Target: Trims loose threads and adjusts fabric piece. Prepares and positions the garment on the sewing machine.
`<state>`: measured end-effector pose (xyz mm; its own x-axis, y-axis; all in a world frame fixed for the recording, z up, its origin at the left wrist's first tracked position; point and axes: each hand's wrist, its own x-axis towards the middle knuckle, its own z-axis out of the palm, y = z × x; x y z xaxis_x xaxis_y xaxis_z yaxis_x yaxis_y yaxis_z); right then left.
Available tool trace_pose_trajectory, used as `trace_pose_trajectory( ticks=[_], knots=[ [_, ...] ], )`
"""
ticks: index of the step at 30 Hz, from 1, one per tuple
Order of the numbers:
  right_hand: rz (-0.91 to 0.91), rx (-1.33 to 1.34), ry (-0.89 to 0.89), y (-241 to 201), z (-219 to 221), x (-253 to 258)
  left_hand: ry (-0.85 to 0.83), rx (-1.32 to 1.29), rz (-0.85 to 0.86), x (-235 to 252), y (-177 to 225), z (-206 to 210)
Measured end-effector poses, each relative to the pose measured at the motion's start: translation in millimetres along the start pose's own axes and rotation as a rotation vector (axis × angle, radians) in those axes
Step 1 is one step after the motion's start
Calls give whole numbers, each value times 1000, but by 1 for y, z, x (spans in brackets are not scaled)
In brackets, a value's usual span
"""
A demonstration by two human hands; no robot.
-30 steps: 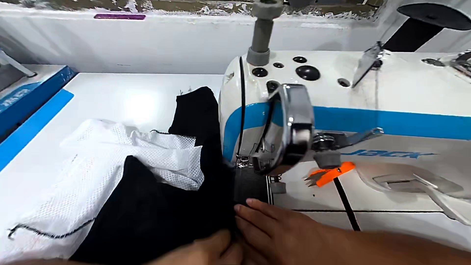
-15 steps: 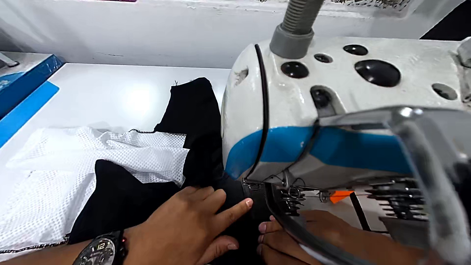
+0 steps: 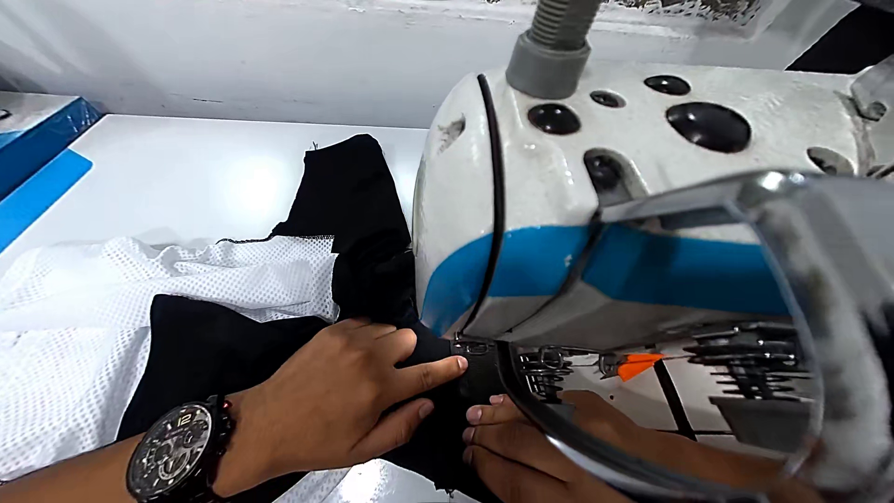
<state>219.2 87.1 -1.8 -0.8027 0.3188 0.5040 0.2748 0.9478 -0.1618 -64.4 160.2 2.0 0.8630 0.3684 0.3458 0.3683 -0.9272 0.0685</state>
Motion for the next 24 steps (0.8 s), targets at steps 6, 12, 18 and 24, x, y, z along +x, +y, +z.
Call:
trace_pose_trajectory(
  ticks=[6,12,18,24],
  knots=[
    [38,-53,20,2,5,1,28,16,0,5,-6,-1],
    [35,-71,26,2,7,2,23,40,32,7,-7,-1],
    [158,-99,-22,2,9,2,-3,69,98,0,-3,0],
    [336,-203,-173,-6,1,11,74,-112,-65,7,2,-6]
  ],
)
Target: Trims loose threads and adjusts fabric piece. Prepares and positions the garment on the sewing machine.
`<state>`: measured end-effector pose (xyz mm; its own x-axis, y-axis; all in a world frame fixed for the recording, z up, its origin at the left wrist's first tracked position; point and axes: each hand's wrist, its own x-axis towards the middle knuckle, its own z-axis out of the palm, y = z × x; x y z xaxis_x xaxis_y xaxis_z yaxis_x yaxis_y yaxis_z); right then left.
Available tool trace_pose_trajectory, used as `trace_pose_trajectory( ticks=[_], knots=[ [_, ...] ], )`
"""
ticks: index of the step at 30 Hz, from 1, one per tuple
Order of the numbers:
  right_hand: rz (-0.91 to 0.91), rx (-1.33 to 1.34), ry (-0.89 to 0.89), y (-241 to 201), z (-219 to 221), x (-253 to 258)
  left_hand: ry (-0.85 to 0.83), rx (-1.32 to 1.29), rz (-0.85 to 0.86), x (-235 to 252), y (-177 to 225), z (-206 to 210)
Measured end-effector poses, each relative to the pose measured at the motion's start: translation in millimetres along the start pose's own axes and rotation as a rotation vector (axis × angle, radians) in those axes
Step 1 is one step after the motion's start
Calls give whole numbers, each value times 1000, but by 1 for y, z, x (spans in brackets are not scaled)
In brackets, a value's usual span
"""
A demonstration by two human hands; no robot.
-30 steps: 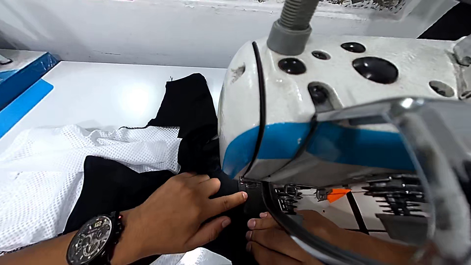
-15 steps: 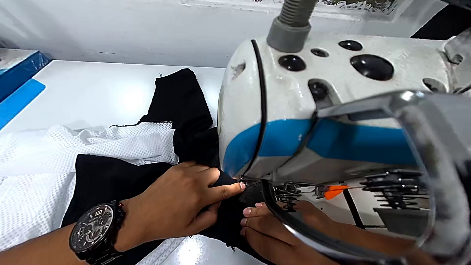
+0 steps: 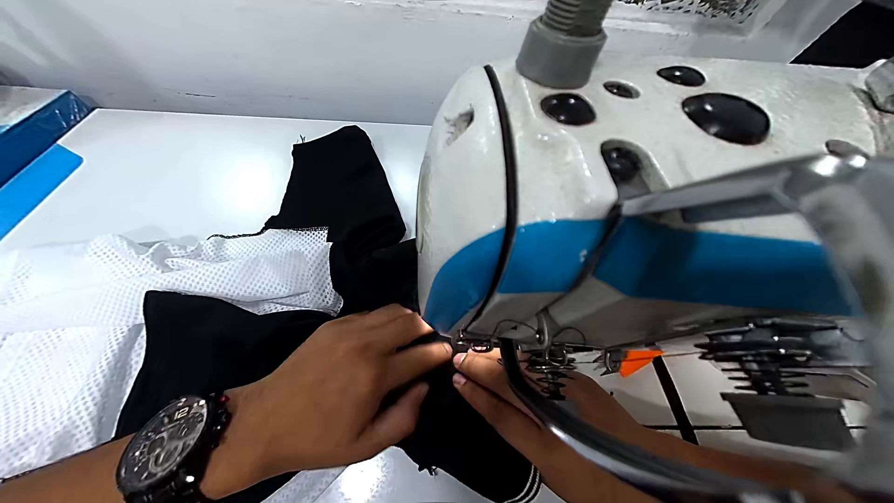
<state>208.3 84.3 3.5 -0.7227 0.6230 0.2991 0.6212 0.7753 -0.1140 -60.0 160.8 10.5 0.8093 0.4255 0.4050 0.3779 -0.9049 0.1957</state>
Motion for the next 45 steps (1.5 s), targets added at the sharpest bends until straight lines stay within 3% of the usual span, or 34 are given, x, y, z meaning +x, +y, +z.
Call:
trace_pose_trajectory(
  ticks=[3,6,18,28,32,36,45],
  knots=[
    [-21,29,4,3,0,-1,-24,-107,-263,20,0,-8],
    [-14,29,5,3,-1,-1,-79,-14,-360,32,-2,-6],
    [-34,49,48,8,12,-6,-49,201,-184,21,-7,-1],
    [-19,2,77,2,13,-5,-60,244,-158,23,-9,-2],
    [12,-20,-14,-3,-2,-1,-73,226,-167,25,-12,-4],
    [-10,-9,60,4,12,-5,-97,212,-173,27,-15,-5],
    [2,18,16,13,13,-4,-149,210,-170,31,-24,-8]
  ],
)
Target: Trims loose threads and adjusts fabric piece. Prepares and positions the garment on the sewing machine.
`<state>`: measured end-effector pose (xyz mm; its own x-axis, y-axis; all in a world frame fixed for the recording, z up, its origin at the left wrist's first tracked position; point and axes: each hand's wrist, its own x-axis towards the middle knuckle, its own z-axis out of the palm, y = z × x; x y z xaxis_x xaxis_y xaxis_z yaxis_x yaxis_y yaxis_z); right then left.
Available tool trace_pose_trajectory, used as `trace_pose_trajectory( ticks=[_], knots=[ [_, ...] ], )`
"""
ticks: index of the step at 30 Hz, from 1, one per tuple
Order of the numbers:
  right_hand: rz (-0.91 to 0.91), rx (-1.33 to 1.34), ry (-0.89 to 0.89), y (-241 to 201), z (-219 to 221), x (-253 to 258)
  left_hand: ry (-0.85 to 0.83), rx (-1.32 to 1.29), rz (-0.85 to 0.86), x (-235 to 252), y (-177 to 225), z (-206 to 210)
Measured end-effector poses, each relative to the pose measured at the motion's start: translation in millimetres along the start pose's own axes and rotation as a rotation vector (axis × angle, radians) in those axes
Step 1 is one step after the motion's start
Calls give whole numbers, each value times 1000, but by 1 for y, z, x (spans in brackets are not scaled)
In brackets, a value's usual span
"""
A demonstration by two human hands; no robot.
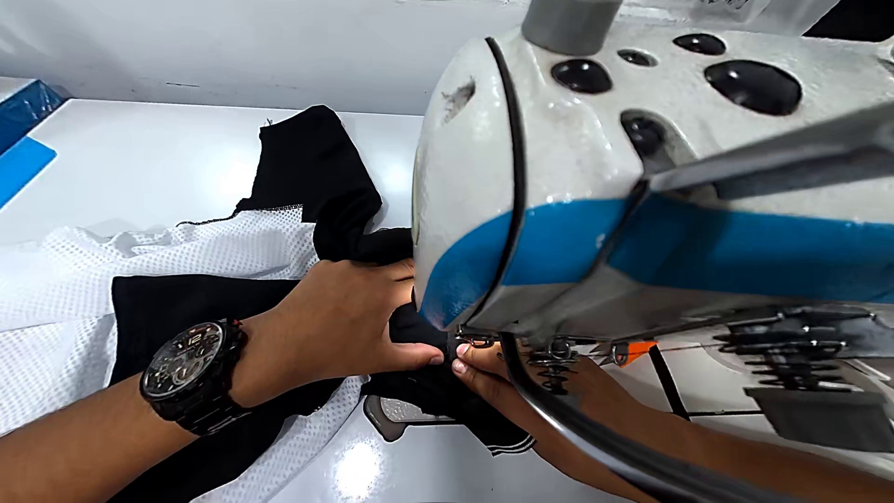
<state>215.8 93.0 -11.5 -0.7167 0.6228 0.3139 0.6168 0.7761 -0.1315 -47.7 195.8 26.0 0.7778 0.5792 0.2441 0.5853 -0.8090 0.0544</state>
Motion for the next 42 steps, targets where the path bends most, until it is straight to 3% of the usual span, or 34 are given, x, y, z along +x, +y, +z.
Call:
trace_pose_trajectory(
  ticks=[15,19,23,27,42],
  knots=[
    [82,-73,-20,2,1,6,8,-15,1,11,2,-20],
    [128,-111,-148,-5,-21,16,-2,-38,-10,14,5,-27],
    [133,-121,-110,2,-5,10,0,-63,-4,16,5,-32],
    [254,5,-284,-4,-27,23,8,-64,7,18,3,-32],
    [203,-86,-88,2,-20,16,-10,-75,-21,22,6,-37]
  ],
)
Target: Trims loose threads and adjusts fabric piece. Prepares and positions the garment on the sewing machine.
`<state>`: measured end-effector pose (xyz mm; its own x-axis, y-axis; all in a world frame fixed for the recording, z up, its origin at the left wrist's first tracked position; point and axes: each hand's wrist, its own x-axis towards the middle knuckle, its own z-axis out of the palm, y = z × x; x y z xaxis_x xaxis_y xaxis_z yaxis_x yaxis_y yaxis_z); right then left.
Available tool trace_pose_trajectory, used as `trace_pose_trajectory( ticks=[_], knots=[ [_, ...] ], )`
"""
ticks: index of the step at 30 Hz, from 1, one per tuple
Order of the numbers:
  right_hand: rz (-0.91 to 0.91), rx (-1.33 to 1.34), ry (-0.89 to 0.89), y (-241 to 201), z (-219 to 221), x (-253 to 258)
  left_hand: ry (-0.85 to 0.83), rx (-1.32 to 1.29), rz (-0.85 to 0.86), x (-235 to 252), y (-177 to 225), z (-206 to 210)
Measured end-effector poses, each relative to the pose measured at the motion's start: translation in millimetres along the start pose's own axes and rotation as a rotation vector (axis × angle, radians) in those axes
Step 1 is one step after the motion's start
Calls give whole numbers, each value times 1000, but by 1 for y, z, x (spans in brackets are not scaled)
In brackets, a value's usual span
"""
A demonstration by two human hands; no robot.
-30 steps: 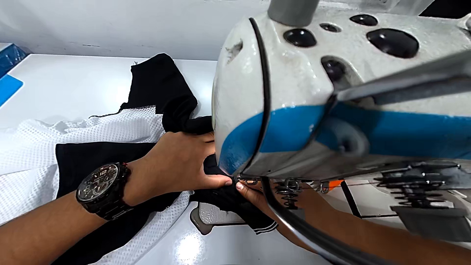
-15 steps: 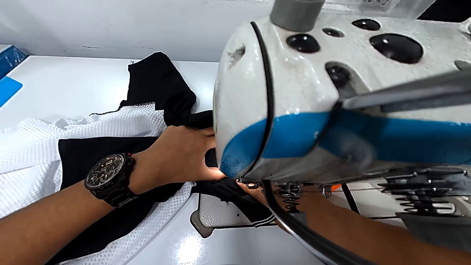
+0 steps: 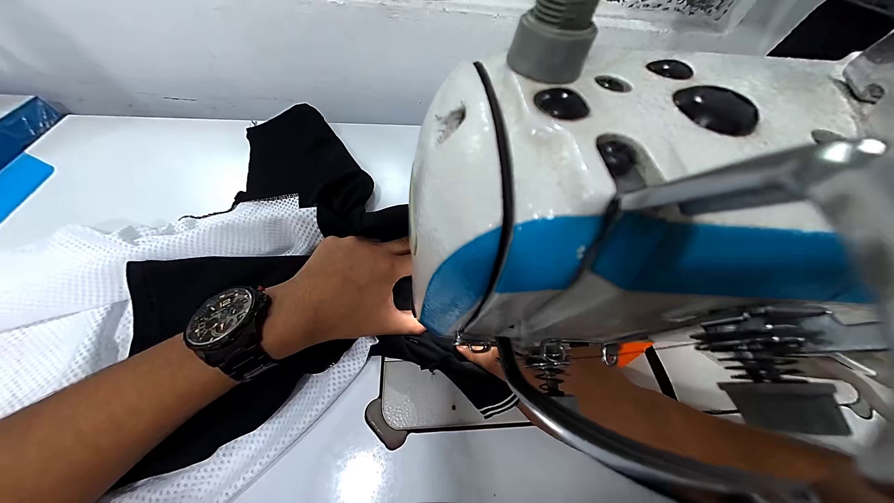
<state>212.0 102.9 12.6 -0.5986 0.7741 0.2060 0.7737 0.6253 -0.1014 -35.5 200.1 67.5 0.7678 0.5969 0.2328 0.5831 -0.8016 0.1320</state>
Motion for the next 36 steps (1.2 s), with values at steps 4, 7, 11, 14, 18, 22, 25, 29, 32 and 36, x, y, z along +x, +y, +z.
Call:
trace_pose_trajectory(
  ticks=[4,7,11,14,18,22,25,29,32,36],
  knots=[
    [-19,-1,25,5,4,0,439,110,276,4,-49,63],
    [-28,33,151,12,17,-4,310,68,186,1,-48,67],
    [-53,95,210,20,28,-4,62,56,-212,-33,0,41],
    [-69,7,156,12,17,-7,-17,60,-411,-62,32,48],
    [60,-8,151,-17,-8,-22,-162,-86,-572,-74,74,31],
    [305,124,446,-76,-15,-41,129,-33,-420,-52,67,-11],
    [570,229,342,-122,-8,-17,92,-99,-305,-6,8,-10],
    [739,175,17,-152,9,23,-20,-90,-375,-2,-16,44],
    [698,53,68,-168,1,-15,3,-7,-553,-56,39,38],
    [709,149,59,-128,-14,-73,-117,-170,-630,-81,63,23]
  ],
)
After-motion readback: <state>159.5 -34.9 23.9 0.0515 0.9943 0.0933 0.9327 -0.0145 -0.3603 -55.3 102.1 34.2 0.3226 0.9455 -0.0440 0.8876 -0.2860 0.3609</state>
